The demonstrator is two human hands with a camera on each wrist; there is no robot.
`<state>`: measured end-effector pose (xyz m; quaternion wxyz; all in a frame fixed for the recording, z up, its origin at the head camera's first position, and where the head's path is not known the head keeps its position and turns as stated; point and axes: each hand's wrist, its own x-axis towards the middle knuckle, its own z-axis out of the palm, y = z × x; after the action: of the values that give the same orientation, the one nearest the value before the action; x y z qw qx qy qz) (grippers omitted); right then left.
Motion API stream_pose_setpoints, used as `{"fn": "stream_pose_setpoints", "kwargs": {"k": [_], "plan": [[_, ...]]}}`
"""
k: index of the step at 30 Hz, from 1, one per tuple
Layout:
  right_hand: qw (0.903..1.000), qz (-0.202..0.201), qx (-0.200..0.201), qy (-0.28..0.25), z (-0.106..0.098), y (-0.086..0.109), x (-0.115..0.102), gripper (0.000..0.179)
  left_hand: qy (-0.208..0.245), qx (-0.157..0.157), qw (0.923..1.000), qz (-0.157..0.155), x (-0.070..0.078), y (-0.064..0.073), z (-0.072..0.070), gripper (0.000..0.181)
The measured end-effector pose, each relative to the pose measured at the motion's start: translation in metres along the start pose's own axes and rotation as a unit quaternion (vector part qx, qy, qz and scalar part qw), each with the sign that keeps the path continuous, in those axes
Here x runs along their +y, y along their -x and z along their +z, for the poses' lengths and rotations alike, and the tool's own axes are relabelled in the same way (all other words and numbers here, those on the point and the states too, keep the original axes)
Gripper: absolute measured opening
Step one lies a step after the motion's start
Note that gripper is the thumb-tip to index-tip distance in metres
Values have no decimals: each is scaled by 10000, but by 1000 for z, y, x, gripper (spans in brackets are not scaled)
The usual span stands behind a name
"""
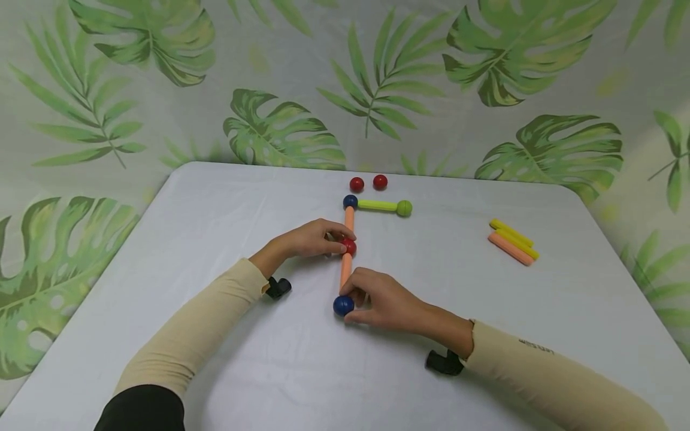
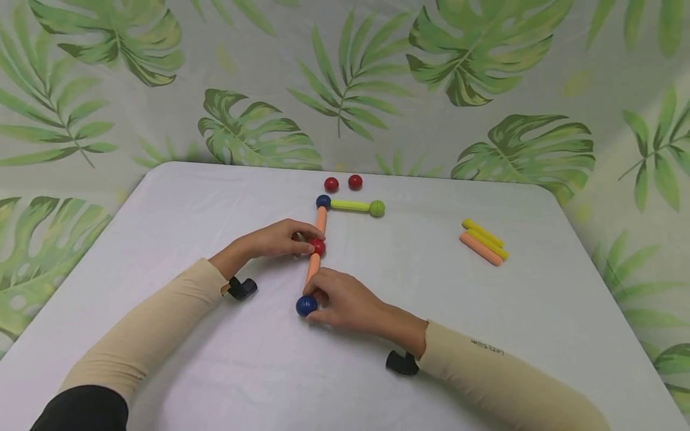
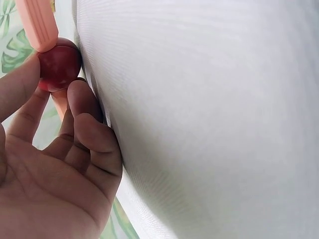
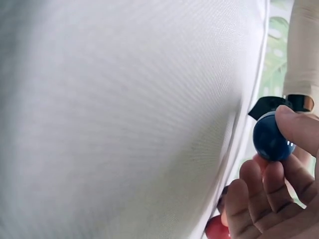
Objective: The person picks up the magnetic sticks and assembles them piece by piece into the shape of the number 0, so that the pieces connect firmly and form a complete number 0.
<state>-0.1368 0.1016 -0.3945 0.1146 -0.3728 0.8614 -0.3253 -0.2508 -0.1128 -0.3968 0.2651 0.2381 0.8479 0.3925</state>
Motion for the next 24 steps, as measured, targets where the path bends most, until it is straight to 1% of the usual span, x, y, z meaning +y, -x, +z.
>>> {"fn": "stream_pose_setpoints", "kwargs": {"k": [7, 11, 24], "plan": [[9994, 183, -253, 132, 2, -2, 0, 35, 3, 43, 9999, -108, 0, 2, 0, 38], [9990, 278, -327, 134, 2, -2, 0, 34, -14, 49, 9999, -88, 0, 1, 0, 38], [9986, 261, -449, 50, 2, -2, 1, 33, -59, 67, 9999, -58, -1, 0, 1, 37]]}}
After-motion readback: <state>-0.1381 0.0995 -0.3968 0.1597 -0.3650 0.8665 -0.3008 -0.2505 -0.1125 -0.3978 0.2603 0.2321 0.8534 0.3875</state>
